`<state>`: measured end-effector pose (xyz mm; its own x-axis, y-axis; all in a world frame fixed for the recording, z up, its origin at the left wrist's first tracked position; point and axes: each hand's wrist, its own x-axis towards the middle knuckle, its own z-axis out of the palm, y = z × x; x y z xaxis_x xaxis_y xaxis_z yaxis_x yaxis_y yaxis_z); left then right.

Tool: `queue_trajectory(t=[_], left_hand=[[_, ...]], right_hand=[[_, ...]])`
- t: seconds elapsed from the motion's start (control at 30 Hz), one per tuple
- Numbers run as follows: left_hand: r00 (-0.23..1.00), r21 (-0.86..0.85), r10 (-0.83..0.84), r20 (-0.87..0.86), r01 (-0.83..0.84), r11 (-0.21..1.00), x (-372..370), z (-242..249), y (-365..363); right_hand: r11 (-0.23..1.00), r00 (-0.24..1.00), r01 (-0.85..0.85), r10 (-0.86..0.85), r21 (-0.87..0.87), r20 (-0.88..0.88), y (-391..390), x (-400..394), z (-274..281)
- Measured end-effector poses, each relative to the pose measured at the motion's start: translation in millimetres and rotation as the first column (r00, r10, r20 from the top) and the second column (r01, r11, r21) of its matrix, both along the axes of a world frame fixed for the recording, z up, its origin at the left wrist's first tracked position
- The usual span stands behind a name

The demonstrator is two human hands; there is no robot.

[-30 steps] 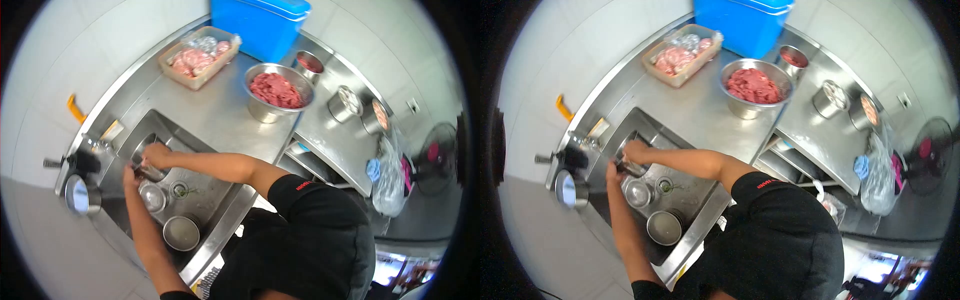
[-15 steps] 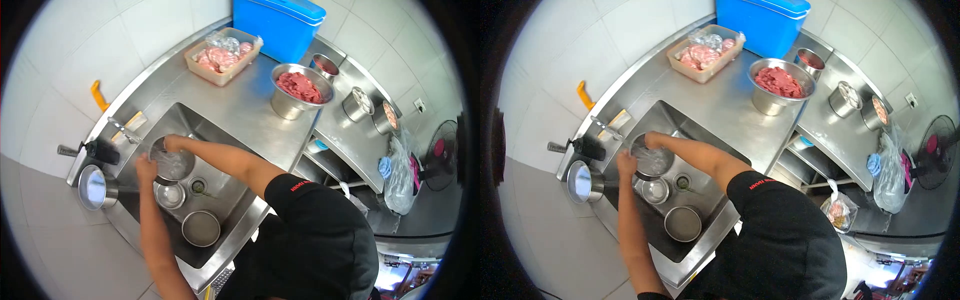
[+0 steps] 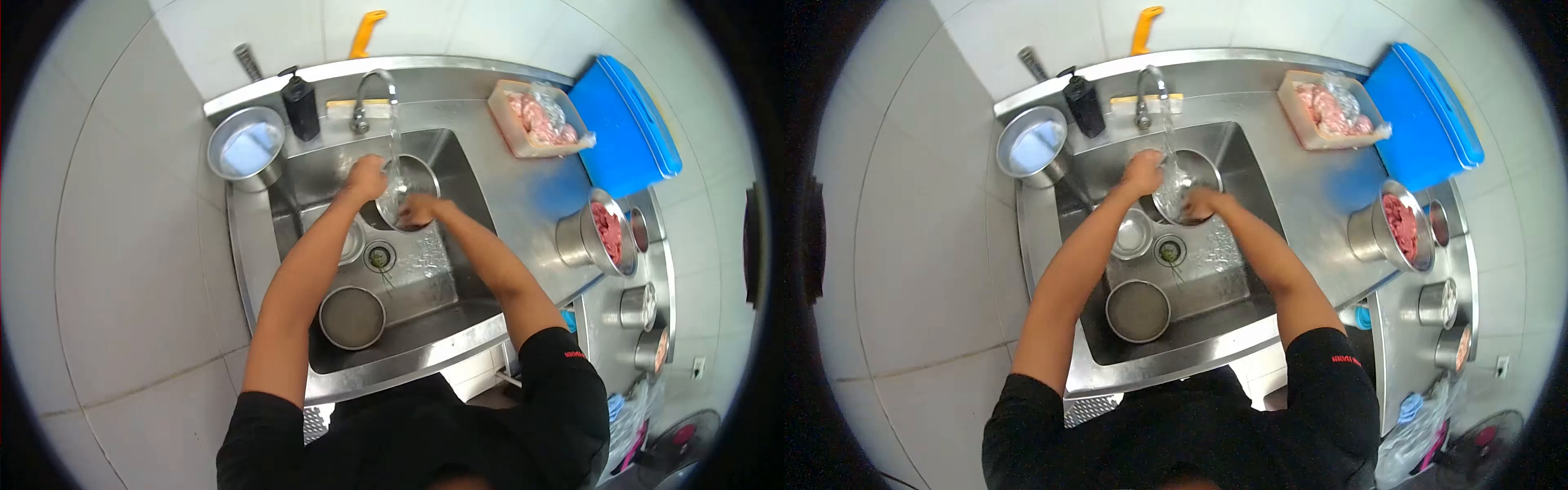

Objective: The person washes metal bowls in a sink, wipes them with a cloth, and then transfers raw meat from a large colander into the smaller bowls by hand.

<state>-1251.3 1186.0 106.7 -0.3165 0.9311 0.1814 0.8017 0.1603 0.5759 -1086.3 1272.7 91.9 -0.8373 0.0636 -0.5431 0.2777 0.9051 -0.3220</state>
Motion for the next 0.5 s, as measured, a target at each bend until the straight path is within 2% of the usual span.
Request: queue_trajectory(t=[0.03, 0.07, 0.1, 0.13, 0.17, 0.2, 0.23, 0.27, 0.3, 0.33, 0.37, 0.4, 0.43, 0.47, 0.5], left_hand=[[1.0, -0.013, -0.029, 0.003, 0.029, 0.999, 2, -6, 3], [1.0, -0.018, -0.017, 0.009, 0.017, 1.0, 8, 1, 2], [0.996, 0.0, -0.079, 0.027, 0.079, 0.997, 15, 14, 1], [0.988, 0.02, -0.147, 0.047, 0.146, 0.989, 24, 18, 1], [0.993, 0.005, -0.121, -0.014, 0.122, 0.993, 27, 16, 11], [0.997, -0.098, -0.022, 0.081, 0.03, 0.995, 32, 31, 13], [0.997, -0.259, -0.069, 0.037, 0.077, 0.963, 26, 35, 19], [0.996, -0.247, 0.009, 0.092, 0.014, 0.969, 25, 37, 24], [0.981, -0.153, 0.128, 0.145, -0.105, 0.983, 24, 30, 25], [0.969, -0.229, 0.171, 0.18, -0.128, 0.965, 15, 19, 32], [0.955, -0.304, 0.213, 0.208, -0.144, 0.942, 3, 8, 39], [0.916, -0.374, 0.224, 0.332, -0.09, 0.923, -10, 0, 39], [0.866, -0.436, 0.227, 0.445, -0.012, 0.9, -21, -10, 40], [0.743, -0.349, 0.285, 0.605, -0.073, 0.934, -27, -34, 42], [0.854, -0.379, 0.168, 0.492, 0.037, 0.925, -39, -35, 40]], right_hand=[[0.974, 0.972, 0.219, -0.212, 0.065, -0.099, 14, -4, -4], [0.893, 0.887, 0.438, -0.412, 0.101, -0.208, 33, -7, -16], [0.948, 0.848, 0.313, -0.303, -0.05, -0.435, 67, -12, -51], [0.943, 0.876, 0.322, -0.332, -0.086, -0.351, 32, -18, 23], [0.933, 0.779, 0.353, -0.337, -0.074, -0.528, 30, -22, 12], [0.832, 0.745, 0.503, -0.555, -0.234, -0.369, 18, -22, 28], [0.331, 0.396, 0.468, -0.907, -0.819, -0.14, 0, -19, 21], [0.001, 0.315, 0.411, -0.938, -0.912, 0.141, -4, -13, 18], [-0.061, 0.254, 0.554, -0.937, -0.83, 0.238, -27, -2, 57], [0.344, 0.457, 0.497, -0.884, -0.797, -0.097, -35, 13, 48], [0.69, 0.62, 0.362, -0.68, -0.627, -0.391, -37, 24, 41], [0.869, 0.681, 0.306, -0.486, -0.389, -0.548, -39, 31, 44], [0.961, 0.723, 0.253, -0.264, -0.111, -0.639, -38, 41, 52], [0.96, 0.775, 0.261, -0.272, -0.102, -0.571, -32, 37, 59], [0.955, 0.816, 0.28, -0.291, -0.098, -0.5, -26, 26, 66]])
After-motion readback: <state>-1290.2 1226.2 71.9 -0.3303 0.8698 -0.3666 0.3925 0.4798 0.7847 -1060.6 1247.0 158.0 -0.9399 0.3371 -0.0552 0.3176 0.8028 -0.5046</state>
